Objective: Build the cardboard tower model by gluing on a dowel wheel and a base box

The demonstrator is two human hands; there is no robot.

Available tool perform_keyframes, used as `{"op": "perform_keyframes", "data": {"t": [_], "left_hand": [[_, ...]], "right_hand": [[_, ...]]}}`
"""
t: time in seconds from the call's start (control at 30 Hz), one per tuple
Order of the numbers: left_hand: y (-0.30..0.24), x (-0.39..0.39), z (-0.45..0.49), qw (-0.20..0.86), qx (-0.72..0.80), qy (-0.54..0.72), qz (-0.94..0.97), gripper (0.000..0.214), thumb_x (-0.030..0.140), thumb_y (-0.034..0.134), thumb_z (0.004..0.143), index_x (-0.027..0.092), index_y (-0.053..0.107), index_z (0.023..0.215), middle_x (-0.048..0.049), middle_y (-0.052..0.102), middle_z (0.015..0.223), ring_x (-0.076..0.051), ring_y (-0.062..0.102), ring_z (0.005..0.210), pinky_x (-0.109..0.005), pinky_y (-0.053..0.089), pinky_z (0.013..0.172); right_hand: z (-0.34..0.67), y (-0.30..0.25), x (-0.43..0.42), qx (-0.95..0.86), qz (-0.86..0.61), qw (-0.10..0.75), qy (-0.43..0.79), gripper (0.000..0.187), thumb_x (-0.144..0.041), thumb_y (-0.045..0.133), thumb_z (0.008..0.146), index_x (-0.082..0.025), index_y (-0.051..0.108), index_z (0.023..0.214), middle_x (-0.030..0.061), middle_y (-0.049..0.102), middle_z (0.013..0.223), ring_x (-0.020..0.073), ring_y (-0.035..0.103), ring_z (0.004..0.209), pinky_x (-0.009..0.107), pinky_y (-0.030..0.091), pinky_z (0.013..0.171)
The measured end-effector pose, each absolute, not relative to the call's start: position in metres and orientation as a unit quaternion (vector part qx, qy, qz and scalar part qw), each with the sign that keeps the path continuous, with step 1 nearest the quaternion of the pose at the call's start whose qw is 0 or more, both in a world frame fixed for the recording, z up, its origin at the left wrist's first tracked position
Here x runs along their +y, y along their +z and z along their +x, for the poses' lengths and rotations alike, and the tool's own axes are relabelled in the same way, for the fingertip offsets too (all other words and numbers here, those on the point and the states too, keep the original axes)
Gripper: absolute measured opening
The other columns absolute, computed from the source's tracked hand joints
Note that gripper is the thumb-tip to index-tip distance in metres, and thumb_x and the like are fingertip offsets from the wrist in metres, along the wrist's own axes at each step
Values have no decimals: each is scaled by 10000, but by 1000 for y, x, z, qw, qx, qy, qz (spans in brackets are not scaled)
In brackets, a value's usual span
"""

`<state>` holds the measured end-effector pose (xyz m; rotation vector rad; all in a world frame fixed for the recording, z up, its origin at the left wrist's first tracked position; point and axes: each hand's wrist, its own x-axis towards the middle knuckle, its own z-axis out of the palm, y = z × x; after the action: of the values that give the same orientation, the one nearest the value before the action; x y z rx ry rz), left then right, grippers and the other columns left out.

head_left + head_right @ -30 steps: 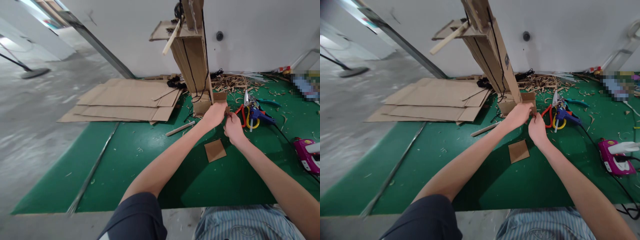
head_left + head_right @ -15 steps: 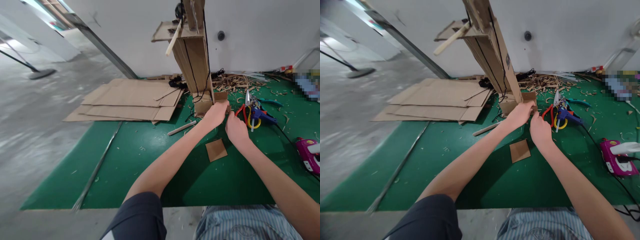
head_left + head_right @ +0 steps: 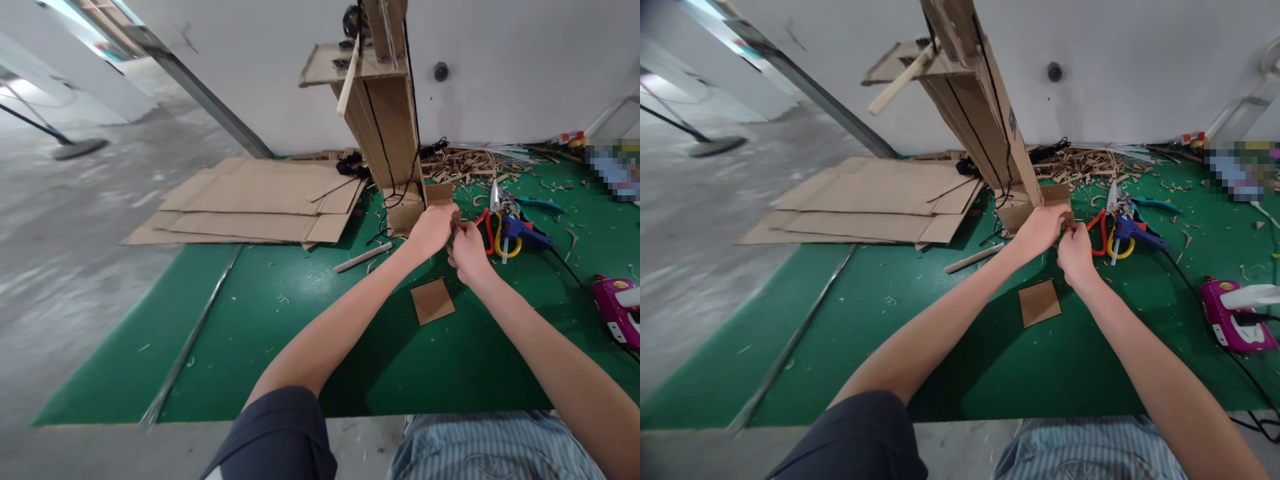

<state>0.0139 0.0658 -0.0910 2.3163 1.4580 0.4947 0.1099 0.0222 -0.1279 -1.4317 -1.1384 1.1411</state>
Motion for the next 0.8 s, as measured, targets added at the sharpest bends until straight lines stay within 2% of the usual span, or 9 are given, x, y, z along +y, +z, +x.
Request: {"op": "perform_keyframes", "data": {"t": [0.07,0.17,0.37,0.5,0.67,0.73,0.8], "left_hand": [[-90,65,14,180,520,173,817,343,122,411,916,155,693,1109,-117,733,939,-232,680,912,-306,497,795],[-89,64,14,175,518,169,820,359,124,411,927,158,686,1155,-118,740,985,-235,679,961,-308,502,823],[-91,65,15,182,529,168,812,405,112,399,928,161,664,1231,-121,744,1015,-222,686,951,-299,509,824],[-90,65,15,170,525,161,818,390,121,400,926,148,664,1212,-137,742,1018,-246,686,967,-321,514,834],[-89,65,14,162,524,166,819,375,107,399,916,127,659,1185,-150,737,1015,-257,687,956,-341,516,841],[-88,64,14,172,520,169,820,357,100,404,911,128,671,1146,-138,736,996,-246,688,937,-331,514,838],[-88,64,13,175,522,168,818,350,103,398,916,125,679,1123,-135,738,981,-243,688,929,-328,513,834]], "right_hand": [[107,-120,20,-386,-581,488,525,102,-227,279,968,-268,330,888,-110,334,593,83,330,378,194,265,389],[108,-108,19,-307,-559,499,587,168,-163,308,951,-259,316,815,-123,253,559,64,229,363,173,180,357],[113,-96,23,-258,-530,494,640,225,-129,336,946,-234,371,750,-124,197,540,64,115,389,181,130,339],[114,-101,25,-287,-553,484,614,210,-143,347,950,-243,382,768,-115,232,551,77,185,401,200,164,385],[121,-116,28,-366,-589,486,532,141,-149,532,872,-238,461,790,-35,455,662,134,436,580,258,361,577],[121,-121,30,-412,-596,481,494,155,-141,543,847,-240,448,774,-13,479,689,155,469,635,274,376,614],[120,-122,31,-445,-585,471,487,150,-162,511,857,-250,410,788,-30,452,662,143,448,588,259,360,561]]}}
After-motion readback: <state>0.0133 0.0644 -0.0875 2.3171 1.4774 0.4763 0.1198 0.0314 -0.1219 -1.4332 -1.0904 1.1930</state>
